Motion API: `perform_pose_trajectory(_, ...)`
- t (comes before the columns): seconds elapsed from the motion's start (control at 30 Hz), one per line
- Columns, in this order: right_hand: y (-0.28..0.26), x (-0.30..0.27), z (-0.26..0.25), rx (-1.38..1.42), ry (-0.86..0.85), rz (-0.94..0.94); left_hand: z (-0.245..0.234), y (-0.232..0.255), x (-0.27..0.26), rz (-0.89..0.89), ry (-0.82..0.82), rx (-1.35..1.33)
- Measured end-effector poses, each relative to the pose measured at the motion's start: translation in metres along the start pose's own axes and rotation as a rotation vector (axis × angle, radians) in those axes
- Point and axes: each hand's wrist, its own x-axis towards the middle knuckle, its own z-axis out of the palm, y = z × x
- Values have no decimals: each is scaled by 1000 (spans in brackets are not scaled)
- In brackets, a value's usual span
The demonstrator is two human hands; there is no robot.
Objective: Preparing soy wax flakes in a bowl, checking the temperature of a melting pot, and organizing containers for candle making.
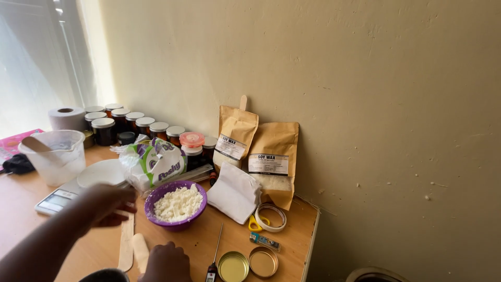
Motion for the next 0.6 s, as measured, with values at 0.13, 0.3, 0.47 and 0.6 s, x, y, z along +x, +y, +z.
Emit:
perform_pose_trajectory(0.13, -17, -7, -28, -13, -189, 233, -4, -62, 90, -266, -4, 439)
perform_pose_trajectory(0.3, -1, -38, -66, 209, 75, 43, 1, -55, 84, -214, 31, 505)
perform_pose_trajectory(0.47, 0, -17, -102, 592, 338, -127, 16, -45, 56, -126, 94, 601)
perform_pose_trajectory(0.6, 13, 19, -107, 1334, 449, 43, 20, -45, 52, -159, 98, 534)
